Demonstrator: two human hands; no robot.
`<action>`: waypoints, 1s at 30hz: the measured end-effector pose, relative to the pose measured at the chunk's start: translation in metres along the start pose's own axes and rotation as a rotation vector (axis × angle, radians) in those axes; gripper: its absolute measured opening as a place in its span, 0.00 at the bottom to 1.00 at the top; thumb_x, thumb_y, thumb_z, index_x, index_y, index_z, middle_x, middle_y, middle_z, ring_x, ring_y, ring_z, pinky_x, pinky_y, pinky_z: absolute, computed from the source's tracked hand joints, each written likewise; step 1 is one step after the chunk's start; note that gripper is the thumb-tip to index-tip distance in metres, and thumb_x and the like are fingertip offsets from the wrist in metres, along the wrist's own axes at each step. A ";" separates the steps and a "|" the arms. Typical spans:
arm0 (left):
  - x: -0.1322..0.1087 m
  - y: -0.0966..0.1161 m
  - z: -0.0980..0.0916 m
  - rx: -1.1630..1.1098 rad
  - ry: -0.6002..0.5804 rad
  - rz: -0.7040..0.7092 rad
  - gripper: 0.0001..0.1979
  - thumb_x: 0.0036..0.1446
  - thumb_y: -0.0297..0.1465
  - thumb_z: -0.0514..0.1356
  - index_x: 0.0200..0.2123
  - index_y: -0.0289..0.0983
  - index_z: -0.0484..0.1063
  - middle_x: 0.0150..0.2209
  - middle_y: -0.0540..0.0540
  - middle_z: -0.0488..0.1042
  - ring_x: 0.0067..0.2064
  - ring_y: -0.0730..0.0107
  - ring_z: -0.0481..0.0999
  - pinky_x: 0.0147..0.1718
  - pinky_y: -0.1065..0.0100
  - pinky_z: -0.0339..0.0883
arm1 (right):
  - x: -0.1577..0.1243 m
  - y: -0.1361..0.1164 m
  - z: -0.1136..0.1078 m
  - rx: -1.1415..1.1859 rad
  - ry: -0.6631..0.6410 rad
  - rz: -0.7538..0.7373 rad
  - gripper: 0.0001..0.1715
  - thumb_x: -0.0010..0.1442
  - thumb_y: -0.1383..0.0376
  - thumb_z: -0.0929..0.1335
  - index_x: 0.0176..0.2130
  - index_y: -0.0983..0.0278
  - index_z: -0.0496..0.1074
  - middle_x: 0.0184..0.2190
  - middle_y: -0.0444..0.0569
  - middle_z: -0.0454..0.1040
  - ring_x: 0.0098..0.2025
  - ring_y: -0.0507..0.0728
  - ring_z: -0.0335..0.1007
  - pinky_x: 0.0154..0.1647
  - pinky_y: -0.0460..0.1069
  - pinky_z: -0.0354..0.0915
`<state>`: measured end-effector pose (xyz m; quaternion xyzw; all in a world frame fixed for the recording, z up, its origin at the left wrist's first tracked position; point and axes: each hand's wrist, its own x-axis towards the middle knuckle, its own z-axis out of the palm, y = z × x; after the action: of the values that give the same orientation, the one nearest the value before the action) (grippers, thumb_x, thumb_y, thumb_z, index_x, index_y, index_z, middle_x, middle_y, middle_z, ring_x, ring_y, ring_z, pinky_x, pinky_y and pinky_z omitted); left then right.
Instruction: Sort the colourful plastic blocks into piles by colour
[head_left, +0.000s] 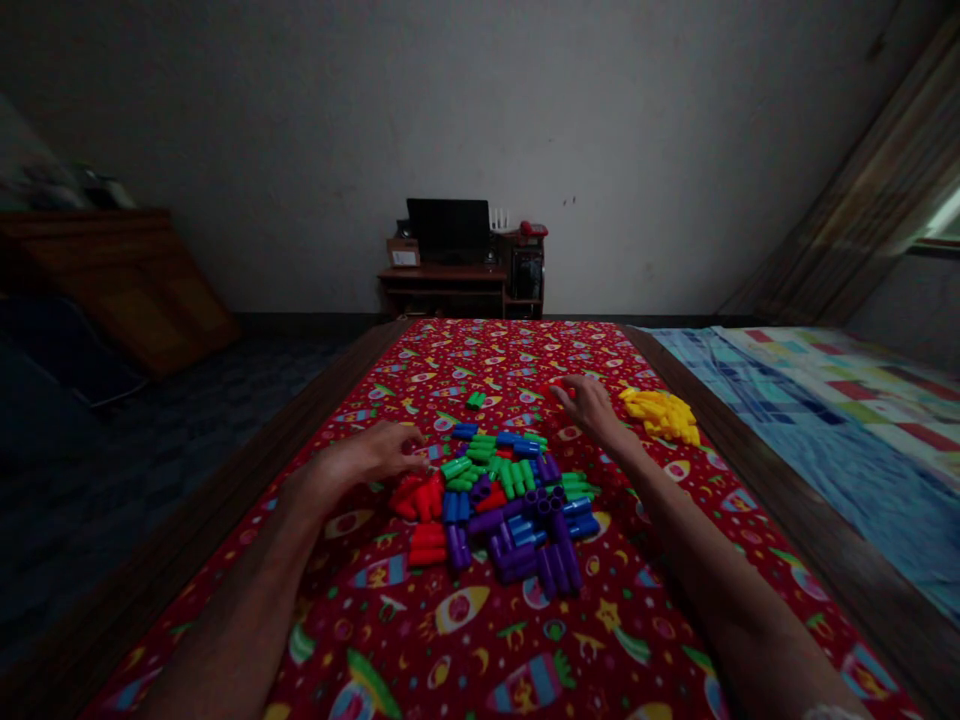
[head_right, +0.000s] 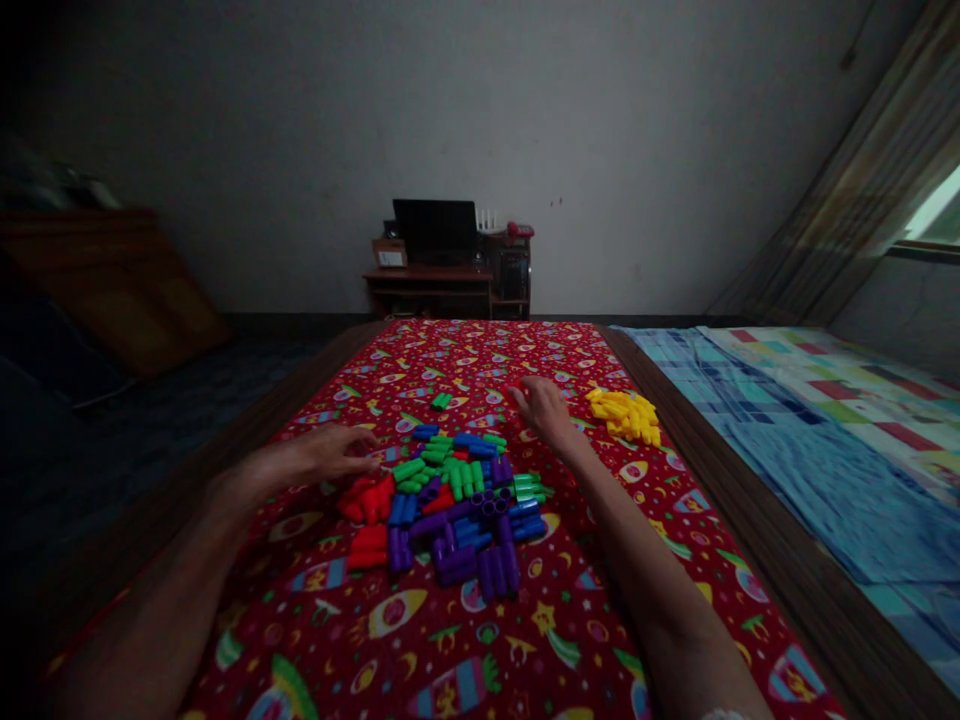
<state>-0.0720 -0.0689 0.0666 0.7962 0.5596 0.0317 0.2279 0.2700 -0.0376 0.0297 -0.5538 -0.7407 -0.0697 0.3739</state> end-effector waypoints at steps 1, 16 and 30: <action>-0.001 -0.005 0.001 0.022 -0.053 0.002 0.19 0.44 0.46 0.60 0.33 0.38 0.77 0.31 0.46 0.78 0.32 0.63 0.75 0.30 0.70 0.65 | 0.000 0.015 0.001 -0.021 0.035 0.026 0.13 0.62 0.60 0.65 0.41 0.66 0.73 0.40 0.58 0.77 0.45 0.60 0.71 0.49 0.53 0.63; -0.001 0.001 0.024 -0.176 -0.237 0.083 0.15 0.39 0.35 0.58 0.34 0.39 0.74 0.28 0.52 0.75 0.29 0.66 0.72 0.25 0.72 0.63 | 0.007 0.039 -0.012 -0.042 0.068 0.148 0.16 0.60 0.66 0.63 0.44 0.67 0.75 0.40 0.58 0.78 0.43 0.61 0.72 0.48 0.54 0.63; -0.001 -0.021 -0.005 -0.345 -0.041 0.071 0.21 0.40 0.43 0.61 0.37 0.37 0.69 0.28 0.49 0.74 0.30 0.67 0.73 0.28 0.70 0.67 | -0.017 -0.101 -0.016 0.289 -0.420 -0.376 0.12 0.64 0.66 0.64 0.43 0.64 0.75 0.34 0.51 0.77 0.35 0.54 0.71 0.35 0.45 0.58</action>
<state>-0.0924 -0.0626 0.0628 0.7649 0.5126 0.1190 0.3715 0.1914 -0.0970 0.0619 -0.3506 -0.8933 0.0845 0.2682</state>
